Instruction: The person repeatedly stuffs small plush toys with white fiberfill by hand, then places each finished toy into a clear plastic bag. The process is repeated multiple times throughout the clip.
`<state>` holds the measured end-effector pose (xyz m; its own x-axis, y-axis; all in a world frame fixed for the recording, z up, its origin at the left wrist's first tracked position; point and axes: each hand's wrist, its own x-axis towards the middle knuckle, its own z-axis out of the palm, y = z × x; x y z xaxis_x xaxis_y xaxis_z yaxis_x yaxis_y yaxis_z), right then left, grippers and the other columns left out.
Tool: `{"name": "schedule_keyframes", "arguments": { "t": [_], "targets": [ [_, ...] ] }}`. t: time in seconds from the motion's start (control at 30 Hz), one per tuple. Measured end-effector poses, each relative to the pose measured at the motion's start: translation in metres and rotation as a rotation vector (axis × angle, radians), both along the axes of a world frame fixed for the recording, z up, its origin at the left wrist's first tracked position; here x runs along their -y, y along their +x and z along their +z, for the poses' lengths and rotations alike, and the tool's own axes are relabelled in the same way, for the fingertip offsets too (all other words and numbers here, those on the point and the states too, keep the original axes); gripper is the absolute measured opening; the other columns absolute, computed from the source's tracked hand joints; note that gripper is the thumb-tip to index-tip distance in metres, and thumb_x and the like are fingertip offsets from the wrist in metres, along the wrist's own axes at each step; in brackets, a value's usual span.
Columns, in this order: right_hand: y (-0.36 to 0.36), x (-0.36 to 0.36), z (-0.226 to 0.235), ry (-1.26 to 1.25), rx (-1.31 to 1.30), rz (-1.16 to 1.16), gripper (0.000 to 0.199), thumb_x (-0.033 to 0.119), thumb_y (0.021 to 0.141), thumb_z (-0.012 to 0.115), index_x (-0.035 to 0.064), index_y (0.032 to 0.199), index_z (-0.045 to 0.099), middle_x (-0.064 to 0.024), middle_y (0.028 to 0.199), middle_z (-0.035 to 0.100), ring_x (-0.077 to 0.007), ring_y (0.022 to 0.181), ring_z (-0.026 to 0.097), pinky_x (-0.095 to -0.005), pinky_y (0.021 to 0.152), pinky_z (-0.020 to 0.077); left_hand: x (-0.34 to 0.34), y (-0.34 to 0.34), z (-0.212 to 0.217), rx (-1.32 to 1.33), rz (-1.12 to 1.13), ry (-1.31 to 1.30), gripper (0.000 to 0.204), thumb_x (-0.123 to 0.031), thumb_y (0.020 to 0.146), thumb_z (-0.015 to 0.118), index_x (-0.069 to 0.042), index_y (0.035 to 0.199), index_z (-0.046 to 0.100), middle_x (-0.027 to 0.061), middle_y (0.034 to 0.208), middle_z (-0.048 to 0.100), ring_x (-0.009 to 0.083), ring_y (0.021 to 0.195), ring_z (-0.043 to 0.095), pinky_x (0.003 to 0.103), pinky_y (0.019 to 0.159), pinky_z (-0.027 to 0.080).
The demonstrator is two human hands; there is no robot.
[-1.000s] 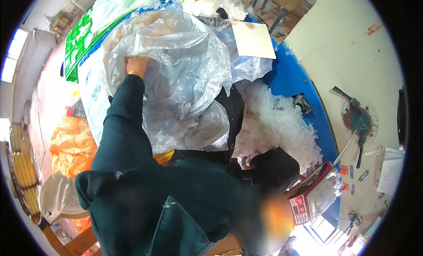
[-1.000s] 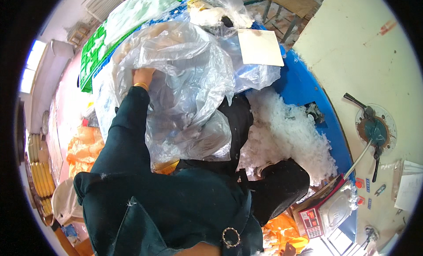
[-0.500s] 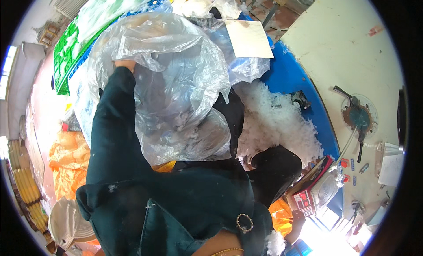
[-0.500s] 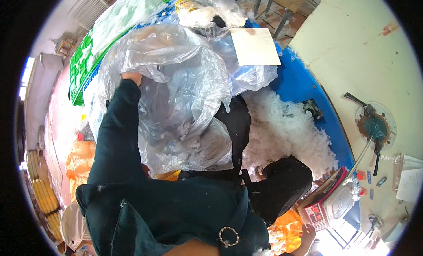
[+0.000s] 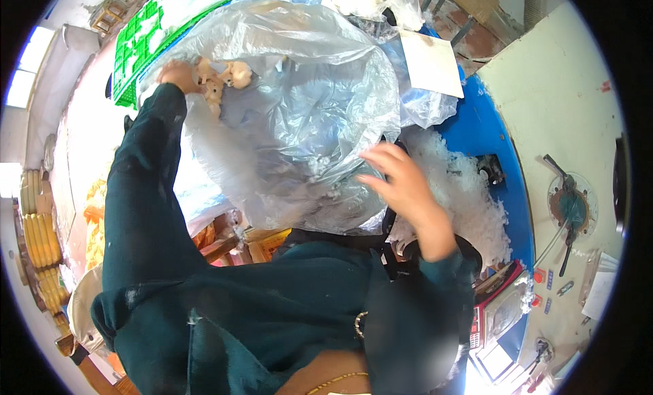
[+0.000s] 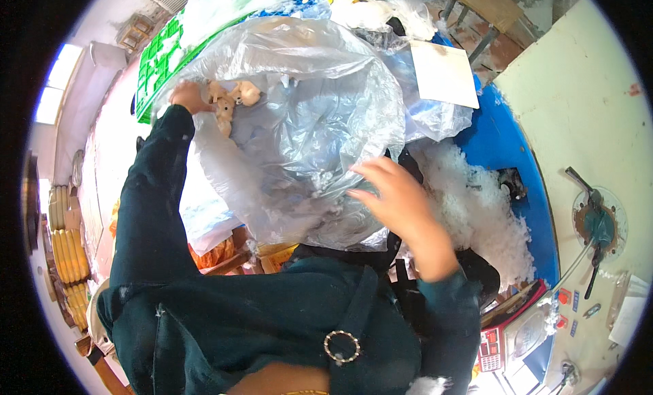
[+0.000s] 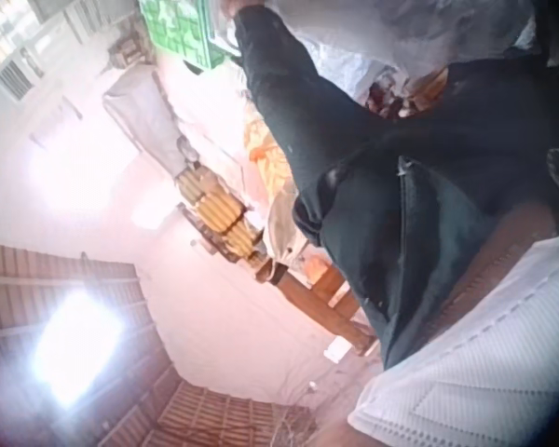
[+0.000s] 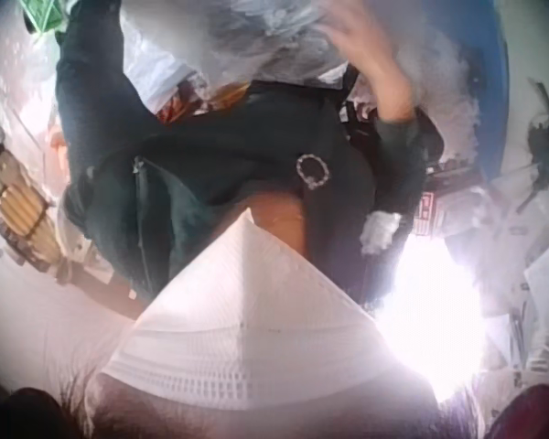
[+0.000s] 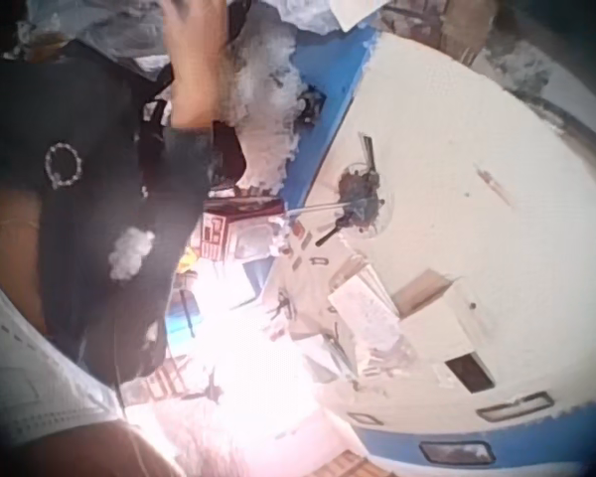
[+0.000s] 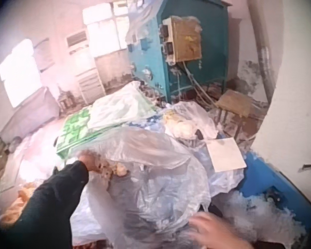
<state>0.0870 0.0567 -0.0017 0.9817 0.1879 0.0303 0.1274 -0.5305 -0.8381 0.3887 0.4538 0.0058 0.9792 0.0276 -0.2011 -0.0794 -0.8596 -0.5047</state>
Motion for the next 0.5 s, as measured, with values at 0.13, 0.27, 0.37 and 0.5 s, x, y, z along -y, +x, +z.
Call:
{"name": "schedule_keyframes", "arguments": {
  "t": [0.13,0.27,0.37,0.5],
  "targets": [
    [0.096,-0.089,-0.012,-0.122,0.257,0.303,0.046,0.021,0.079,0.071,0.0112,0.121,0.058,-0.0088,0.126,0.052,-0.0300,0.116,0.050,-0.0385,0.097,0.0430,-0.125,0.037,-0.092,-0.120,0.154,-0.286,0.061,-0.049,0.068,0.076,0.001,0.103,0.069,0.0209,0.114,0.064,0.0338,0.106,0.062,0.039,0.089,0.050],
    [0.159,-0.115,-0.034,-0.378,0.288,0.308,0.069,0.024,0.075,0.076,0.0165,0.136,0.045,-0.0096,0.139,0.040,-0.0332,0.125,0.042,-0.0424,0.102,0.0399,-0.071,-0.004,-0.088,0.300,0.090,-0.562,0.025,-0.020,0.078,0.061,-0.003,0.096,0.066,0.0230,0.104,0.064,0.0378,0.103,0.061,0.044,0.087,0.049],
    [0.196,-0.138,-0.019,-0.603,0.343,0.269,0.094,0.022,0.071,0.080,0.0257,0.148,0.026,-0.0128,0.146,0.031,-0.0357,0.130,0.036,-0.0450,0.106,0.0358,-0.066,-0.036,-0.055,0.385,-0.042,-0.720,0.021,-0.011,0.076,0.058,-0.002,0.094,0.065,0.0227,0.091,0.066,0.0359,0.093,0.063,0.043,0.081,0.049],
    [0.267,-0.153,-0.028,-0.657,0.584,0.039,0.111,0.022,0.063,0.084,0.0321,0.150,0.016,-0.0148,0.151,0.022,-0.0369,0.136,0.027,-0.0520,0.107,0.0316,-0.054,-0.054,-0.007,0.032,-0.117,-1.257,0.026,0.000,0.077,0.051,-0.003,0.097,0.067,0.0125,0.079,0.068,0.0237,0.080,0.064,0.036,0.074,0.048]
  ]
}}
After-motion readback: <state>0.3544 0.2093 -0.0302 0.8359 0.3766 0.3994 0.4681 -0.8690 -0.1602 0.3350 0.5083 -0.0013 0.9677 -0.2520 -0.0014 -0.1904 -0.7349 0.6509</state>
